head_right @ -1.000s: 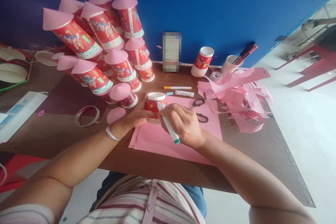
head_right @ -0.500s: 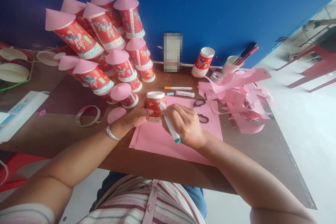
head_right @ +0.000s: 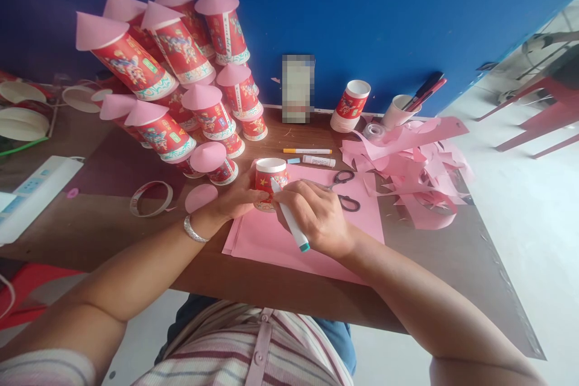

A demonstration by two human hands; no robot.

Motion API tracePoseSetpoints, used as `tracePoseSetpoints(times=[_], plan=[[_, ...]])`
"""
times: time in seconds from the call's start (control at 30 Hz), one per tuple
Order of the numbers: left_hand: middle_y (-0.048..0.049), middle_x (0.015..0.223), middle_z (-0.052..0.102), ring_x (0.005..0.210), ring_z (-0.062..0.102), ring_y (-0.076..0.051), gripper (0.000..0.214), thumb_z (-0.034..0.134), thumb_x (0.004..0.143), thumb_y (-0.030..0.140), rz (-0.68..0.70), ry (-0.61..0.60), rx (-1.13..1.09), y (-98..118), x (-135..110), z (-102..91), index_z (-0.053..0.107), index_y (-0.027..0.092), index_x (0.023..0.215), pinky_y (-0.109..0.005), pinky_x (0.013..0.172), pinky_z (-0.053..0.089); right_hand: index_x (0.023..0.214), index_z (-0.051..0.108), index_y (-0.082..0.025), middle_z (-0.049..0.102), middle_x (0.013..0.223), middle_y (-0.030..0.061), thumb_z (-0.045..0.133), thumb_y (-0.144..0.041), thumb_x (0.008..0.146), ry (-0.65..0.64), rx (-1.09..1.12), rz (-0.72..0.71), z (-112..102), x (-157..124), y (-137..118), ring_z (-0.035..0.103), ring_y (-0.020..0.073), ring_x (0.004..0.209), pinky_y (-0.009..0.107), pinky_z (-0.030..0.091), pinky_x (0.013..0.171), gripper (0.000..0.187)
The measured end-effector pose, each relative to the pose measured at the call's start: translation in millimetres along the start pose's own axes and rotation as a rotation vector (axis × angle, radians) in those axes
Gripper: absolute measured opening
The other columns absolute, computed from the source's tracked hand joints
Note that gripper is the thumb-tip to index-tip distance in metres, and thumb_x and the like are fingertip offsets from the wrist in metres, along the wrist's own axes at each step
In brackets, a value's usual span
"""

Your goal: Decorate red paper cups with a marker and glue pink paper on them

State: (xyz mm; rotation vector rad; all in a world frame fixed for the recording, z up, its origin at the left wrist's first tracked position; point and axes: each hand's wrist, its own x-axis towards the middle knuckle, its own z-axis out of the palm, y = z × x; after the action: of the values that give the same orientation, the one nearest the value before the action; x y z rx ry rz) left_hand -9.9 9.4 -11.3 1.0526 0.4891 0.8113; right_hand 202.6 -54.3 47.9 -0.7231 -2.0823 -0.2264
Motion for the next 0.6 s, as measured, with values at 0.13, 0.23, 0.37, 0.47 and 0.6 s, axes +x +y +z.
tracePoseSetpoints(times=[0.13, 0.23, 0.37, 0.47, 0.6], plan=[[-0.0101, 0.120, 0.077, 0.111, 0.074, -0.027, 0.065, 0.097, 0.075, 0.036, -0.001, -0.013, 0.035, -0.4, -1.4, -1.7, 0.063, 0.021, 0.129, -0.034, 0.088, 0.057, 0.114, 0.061, -0.020, 0.072, 0.088, 0.0031, 0.064, -0.007, 0.101, -0.009, 0.010, -0.005, -0.2, 0.2, 1.4, 0.068, 0.0149, 0.069, 0.026, 0.055, 0.060, 0.018], [-0.0099, 0.120, 0.076, 0.109, 0.074, -0.025, 0.062, 0.097, 0.076, 0.036, 0.004, -0.019, 0.051, 0.1, -1.5, -1.9, 0.063, 0.021, 0.125, -0.033, 0.086, 0.057, 0.112, 0.061, -0.017, 0.072, 0.087, 0.0047, 0.063, -0.006, 0.101, -0.007, 0.013, -0.023, 0.2, 0.1, 2.9, 0.070, 0.0167, 0.073, 0.027, 0.056, 0.062, 0.016], [-0.0067, 0.109, 0.076, 0.101, 0.073, -0.022, 0.057, 0.097, 0.076, 0.034, 0.016, -0.010, 0.029, -0.4, -0.2, -1.0, 0.065, 0.020, 0.121, -0.032, 0.085, 0.057, 0.111, 0.061, -0.020, 0.071, 0.087, 0.0026, 0.061, -0.007, 0.102, -0.010, 0.000, -0.007, 0.7, 0.2, 2.7, 0.070, 0.0158, 0.073, 0.026, 0.056, 0.062, 0.016], [-0.0045, 0.102, 0.074, 0.095, 0.071, -0.020, 0.055, 0.096, 0.075, 0.032, 0.036, 0.015, -0.001, -0.5, 0.5, 0.3, 0.067, 0.020, 0.121, -0.032, 0.084, 0.057, 0.110, 0.061, -0.020, 0.071, 0.086, 0.0023, 0.062, -0.007, 0.102, -0.017, -0.002, -0.002, 0.5, 0.2, 1.4, 0.069, 0.0153, 0.071, 0.026, 0.055, 0.061, 0.015], [-0.0058, 0.106, 0.076, 0.093, 0.072, -0.020, 0.053, 0.094, 0.074, 0.031, 0.033, 0.025, -0.029, 2.5, 0.6, 2.9, 0.069, 0.020, 0.120, -0.034, 0.086, 0.057, 0.108, 0.061, -0.020, 0.071, 0.084, 0.0019, 0.063, -0.005, 0.100, -0.010, -0.005, 0.009, 0.2, -0.3, 0.8, 0.067, 0.0147, 0.069, 0.026, 0.055, 0.061, 0.017]])
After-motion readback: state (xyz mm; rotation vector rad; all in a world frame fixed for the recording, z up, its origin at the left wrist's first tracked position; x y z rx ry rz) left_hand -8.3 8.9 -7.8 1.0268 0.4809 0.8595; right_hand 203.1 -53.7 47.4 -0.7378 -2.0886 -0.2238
